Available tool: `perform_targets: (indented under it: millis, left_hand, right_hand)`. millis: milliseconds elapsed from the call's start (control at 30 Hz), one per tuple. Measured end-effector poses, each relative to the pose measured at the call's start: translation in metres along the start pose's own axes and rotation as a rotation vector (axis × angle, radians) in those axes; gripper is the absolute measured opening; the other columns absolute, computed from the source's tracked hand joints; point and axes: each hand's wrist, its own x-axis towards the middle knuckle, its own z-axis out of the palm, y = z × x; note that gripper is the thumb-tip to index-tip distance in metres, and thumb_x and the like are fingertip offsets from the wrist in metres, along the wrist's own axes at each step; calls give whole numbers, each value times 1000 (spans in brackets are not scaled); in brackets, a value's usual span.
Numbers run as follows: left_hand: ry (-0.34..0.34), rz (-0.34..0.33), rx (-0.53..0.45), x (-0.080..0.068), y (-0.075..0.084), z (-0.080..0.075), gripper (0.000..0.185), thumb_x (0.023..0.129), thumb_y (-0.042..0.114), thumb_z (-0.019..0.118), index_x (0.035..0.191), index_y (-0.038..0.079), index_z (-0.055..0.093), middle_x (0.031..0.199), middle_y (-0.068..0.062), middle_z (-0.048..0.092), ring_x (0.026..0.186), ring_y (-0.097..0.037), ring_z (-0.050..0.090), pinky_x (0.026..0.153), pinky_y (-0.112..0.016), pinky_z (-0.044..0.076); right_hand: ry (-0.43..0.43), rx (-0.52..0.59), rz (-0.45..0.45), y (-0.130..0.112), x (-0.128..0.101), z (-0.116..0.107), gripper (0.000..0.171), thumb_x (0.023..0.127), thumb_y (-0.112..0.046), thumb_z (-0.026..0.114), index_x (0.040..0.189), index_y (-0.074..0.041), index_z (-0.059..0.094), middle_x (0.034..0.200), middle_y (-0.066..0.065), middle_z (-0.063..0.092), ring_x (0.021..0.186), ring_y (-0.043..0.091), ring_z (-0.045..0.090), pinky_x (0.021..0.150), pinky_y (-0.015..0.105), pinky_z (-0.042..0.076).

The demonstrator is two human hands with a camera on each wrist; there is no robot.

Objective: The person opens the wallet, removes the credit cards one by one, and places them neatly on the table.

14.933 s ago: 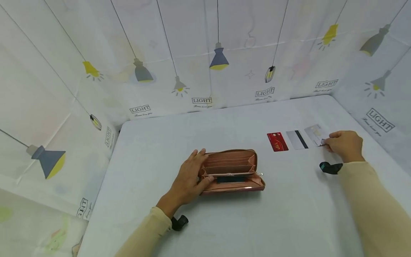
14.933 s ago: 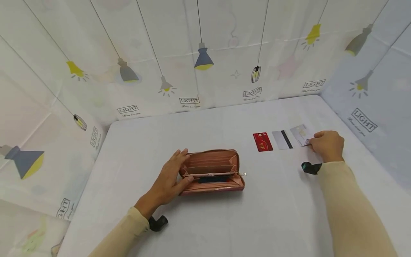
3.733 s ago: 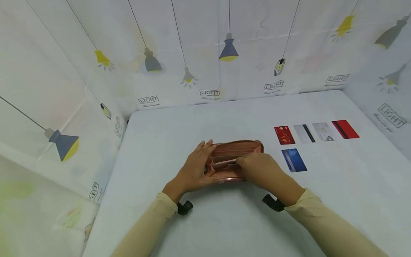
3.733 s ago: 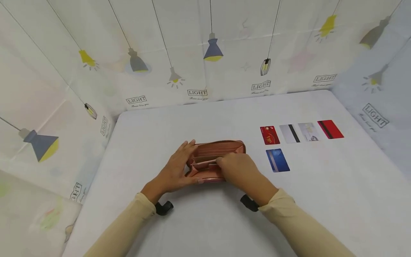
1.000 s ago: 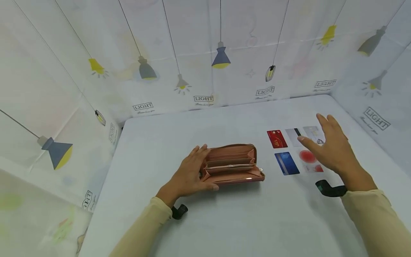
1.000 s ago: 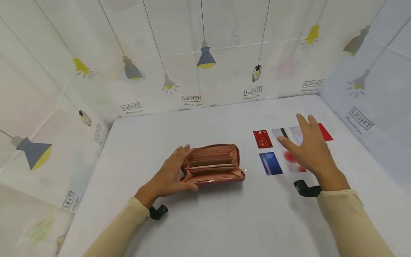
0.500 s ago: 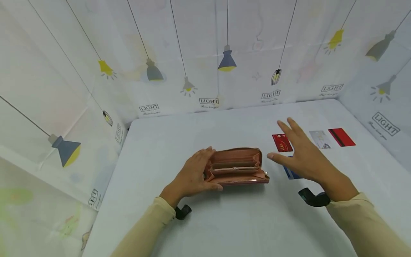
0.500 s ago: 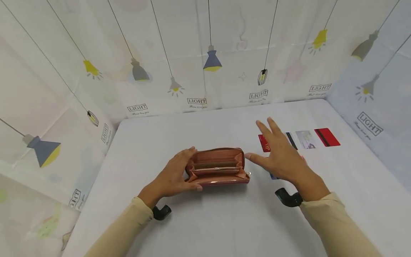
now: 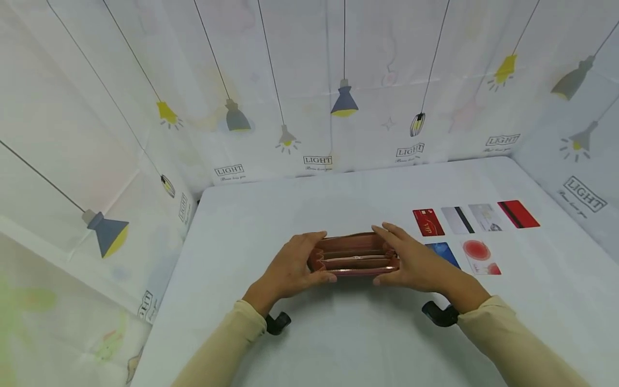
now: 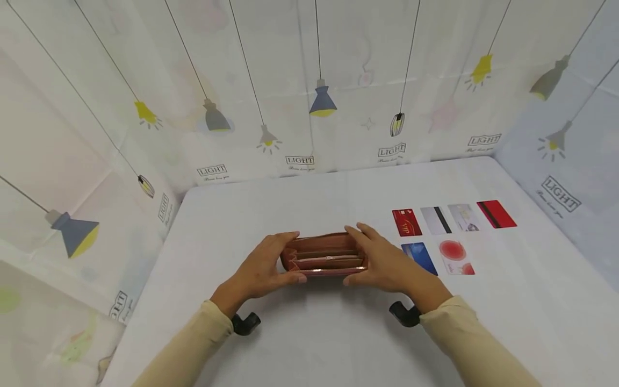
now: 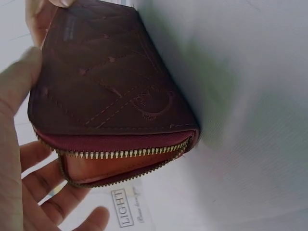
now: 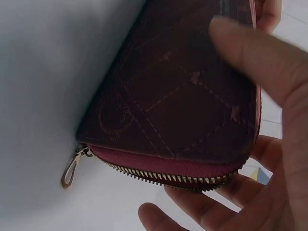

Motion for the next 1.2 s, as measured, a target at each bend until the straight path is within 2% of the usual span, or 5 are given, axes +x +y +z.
perform_targets:
  millis: [200,433,600,1000,1200]
  left_hand:
    - [73,35,56,-2,-6,1,67,97,50,72,149,11,54,136,-3,64,121,-20,59,101,-40,52]
    - [169,109,97,-4,-13,2,38,102,33,70,132,10,68,109,2,70,91,-11,58,77,-31,52]
    - [182,129,78,2,-14,0,30,103,25,68,128,8,69,111,-1,72,97,-15,65,82,-34,56]
    - [106,-84,-103,12,-18,-5,27,108,19,60,132,8,67,124,-4,70,116,-21,66,96,-41,56]
    - [129,-100,-139,16,-26,2,28,106,11,61,133,5,66,127,-9,69,117,-24,67,94,-41,58]
  right_hand:
    - [66,-34,-41,1,7,1,72,88,-28,86,150,-12,54,133,11,63,115,30,63,95,53,58]
    - [80,-16,-64,2,13,-1,38,94,-15,79,131,-11,70,115,1,72,105,21,66,93,48,59]
    - [82,-3,-71,3,15,-4,33,96,-10,74,129,-10,71,117,4,74,105,23,67,93,48,60]
    - [20,191,-11,12,28,-4,39,101,-2,62,140,-5,65,130,12,70,117,32,66,95,51,59]
    - [8,216,52,18,40,0,42,101,-1,55,143,-1,61,136,17,66,116,35,66,96,52,58]
